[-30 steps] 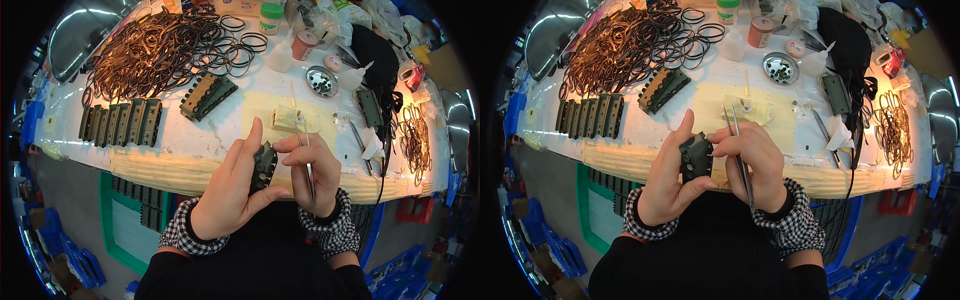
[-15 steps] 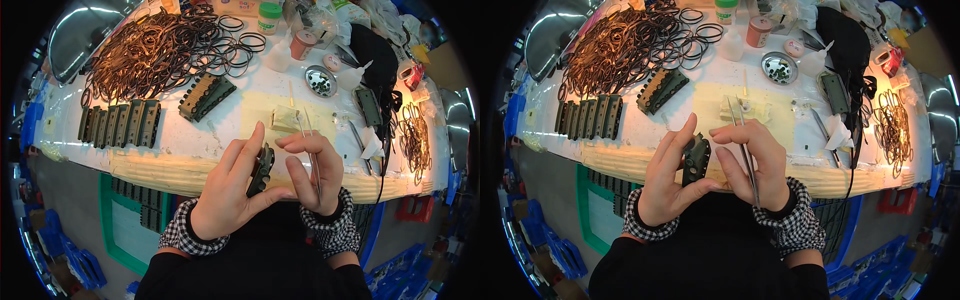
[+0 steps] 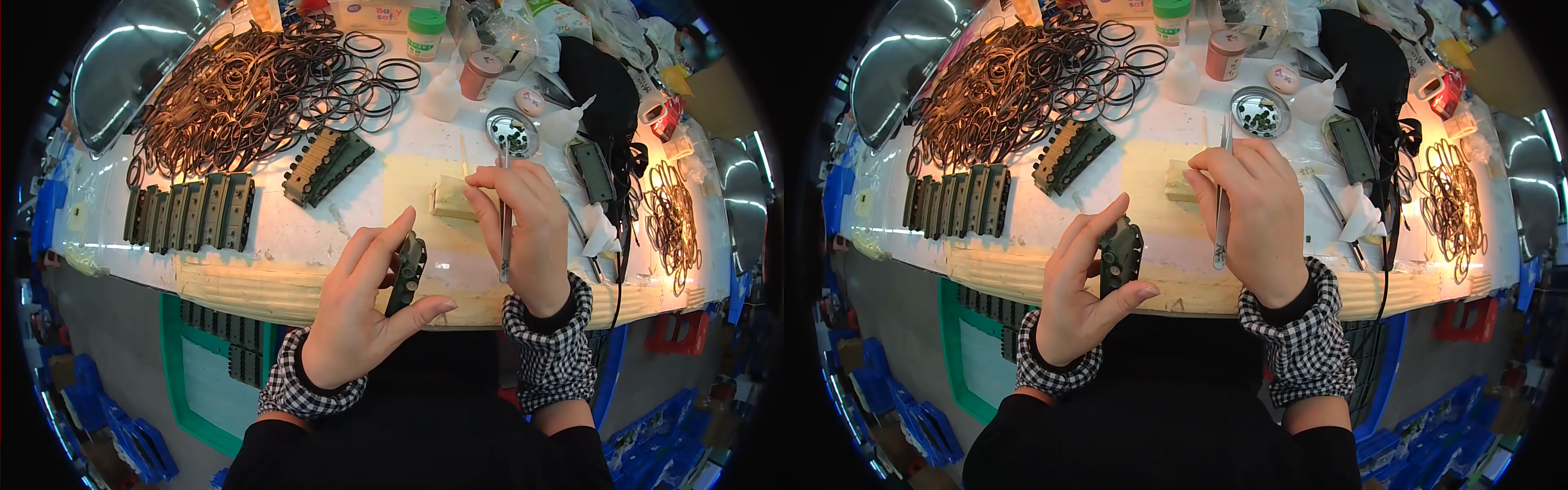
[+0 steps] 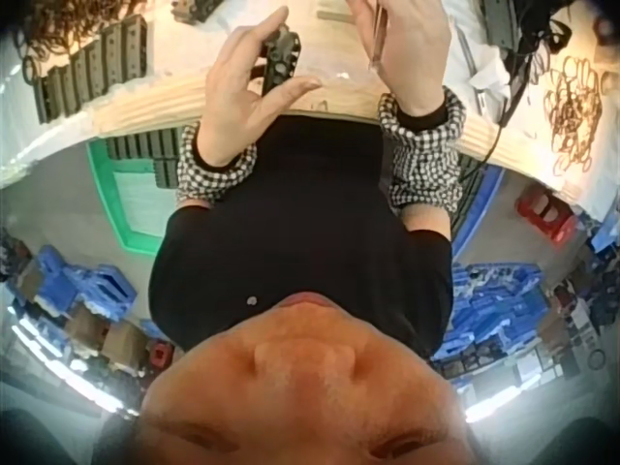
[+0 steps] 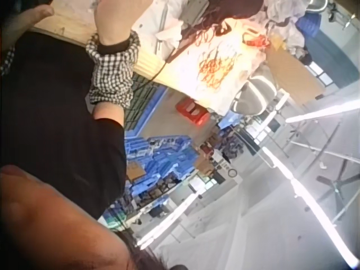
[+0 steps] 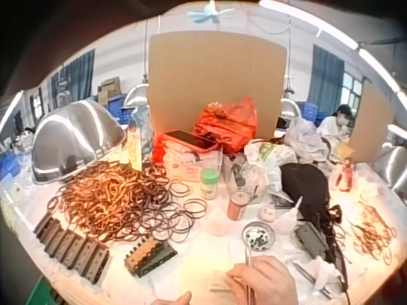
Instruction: Assembling toy grenades by attaching rings and pins to the plastic bodies using tweezers.
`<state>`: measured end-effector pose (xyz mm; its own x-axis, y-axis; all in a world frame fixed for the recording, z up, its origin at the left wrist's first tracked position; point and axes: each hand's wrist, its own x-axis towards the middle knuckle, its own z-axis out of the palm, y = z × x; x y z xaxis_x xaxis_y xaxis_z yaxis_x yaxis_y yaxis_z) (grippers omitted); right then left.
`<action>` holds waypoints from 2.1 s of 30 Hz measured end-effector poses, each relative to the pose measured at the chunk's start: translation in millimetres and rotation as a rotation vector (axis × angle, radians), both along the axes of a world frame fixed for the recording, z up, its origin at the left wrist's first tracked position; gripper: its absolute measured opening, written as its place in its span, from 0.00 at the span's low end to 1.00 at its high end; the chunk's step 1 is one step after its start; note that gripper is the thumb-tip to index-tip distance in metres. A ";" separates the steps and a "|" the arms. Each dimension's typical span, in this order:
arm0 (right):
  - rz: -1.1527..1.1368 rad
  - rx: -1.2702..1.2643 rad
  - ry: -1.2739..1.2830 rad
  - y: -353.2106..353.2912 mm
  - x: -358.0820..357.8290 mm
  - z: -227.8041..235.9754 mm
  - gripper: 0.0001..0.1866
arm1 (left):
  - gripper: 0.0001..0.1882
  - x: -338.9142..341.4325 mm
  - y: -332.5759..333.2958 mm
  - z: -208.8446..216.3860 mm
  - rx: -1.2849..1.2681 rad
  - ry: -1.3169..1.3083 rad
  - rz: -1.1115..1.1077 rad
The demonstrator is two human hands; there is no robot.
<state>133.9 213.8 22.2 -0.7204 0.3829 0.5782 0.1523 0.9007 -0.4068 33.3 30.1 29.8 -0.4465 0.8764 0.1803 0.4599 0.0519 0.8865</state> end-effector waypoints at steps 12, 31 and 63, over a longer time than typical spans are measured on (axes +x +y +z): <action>0.424 -0.815 0.364 -33.1 5.6 4.6 0.05 | 0.40 0.3 -2.0 5.2 0.022 -0.094 -0.102; 0.415 -0.667 0.293 -30.5 5.3 -0.3 0.04 | 0.40 1.0 -3.6 1.2 0.033 -0.110 -0.095; 0.217 -0.408 0.103 -32.1 15.7 16.0 0.12 | 0.41 2.5 -5.3 -0.1 0.092 -0.083 -0.053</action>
<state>149.6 181.8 38.2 -0.7557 0.4408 0.4845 -0.0812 0.6710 -0.7370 35.8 24.8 29.7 -0.4165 0.8808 0.2253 0.3844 -0.0541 0.9216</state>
